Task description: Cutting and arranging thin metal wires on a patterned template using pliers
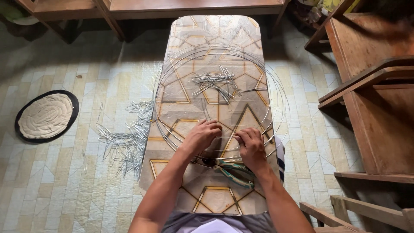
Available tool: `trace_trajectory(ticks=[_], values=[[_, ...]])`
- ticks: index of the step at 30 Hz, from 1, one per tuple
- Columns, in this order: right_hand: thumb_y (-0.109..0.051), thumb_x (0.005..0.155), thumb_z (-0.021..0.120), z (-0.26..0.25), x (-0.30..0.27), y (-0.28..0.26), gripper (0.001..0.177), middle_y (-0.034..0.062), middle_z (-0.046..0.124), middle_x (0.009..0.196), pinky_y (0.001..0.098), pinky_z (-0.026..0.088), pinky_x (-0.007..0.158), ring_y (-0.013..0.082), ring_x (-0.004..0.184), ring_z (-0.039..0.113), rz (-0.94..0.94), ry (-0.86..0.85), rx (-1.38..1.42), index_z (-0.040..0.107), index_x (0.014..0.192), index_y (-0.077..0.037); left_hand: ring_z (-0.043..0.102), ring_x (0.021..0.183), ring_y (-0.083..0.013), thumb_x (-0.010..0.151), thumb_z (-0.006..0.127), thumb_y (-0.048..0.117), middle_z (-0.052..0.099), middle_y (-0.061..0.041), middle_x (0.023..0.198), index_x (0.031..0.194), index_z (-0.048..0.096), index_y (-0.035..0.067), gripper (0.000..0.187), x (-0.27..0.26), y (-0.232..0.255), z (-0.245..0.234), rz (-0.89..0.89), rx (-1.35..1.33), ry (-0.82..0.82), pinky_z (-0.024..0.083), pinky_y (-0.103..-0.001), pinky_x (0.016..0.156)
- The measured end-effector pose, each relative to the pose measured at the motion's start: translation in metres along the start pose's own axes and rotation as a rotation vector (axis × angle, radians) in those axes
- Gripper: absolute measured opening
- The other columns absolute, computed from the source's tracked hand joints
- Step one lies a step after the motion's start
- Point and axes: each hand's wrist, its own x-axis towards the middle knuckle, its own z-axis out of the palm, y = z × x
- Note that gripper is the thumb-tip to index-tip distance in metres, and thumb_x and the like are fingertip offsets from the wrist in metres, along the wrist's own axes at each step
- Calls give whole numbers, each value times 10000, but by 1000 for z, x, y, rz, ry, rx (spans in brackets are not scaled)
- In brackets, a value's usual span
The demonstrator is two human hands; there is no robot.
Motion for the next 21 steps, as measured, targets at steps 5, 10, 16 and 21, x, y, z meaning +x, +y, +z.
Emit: trace_trajectory(ticks=[5,10,16,21], values=[[-333,981,676,-5,1,-6,112,-32,685,1002,390,470,951,221,1179,609,22,-18,30,738,1044,-264,636,1248,-341,887,727,211,684,-29,1250,1041,672,188,166,-3,-4,-4,-71,-130,26,535,-527,1034],[-278,956,714,-11,-3,-7,72,1,709,941,397,496,961,253,1102,645,69,-3,157,763,985,-234,592,1303,-367,920,703,236,661,-54,1233,1035,647,165,146,-15,-12,6,-98,-273,98,542,-494,1025],[-264,940,733,-34,-17,-17,78,39,724,865,401,491,981,286,969,677,105,-59,236,775,948,-198,655,1196,-361,986,644,179,692,-86,1122,997,663,144,42,-17,10,-23,-16,-265,264,554,-483,982],[-299,932,723,-49,-27,-33,81,20,708,805,407,531,904,276,920,700,73,-140,129,769,954,-236,686,1157,-233,1013,625,211,710,-17,1095,991,652,179,47,-18,13,-28,123,-8,407,514,-407,1019]])
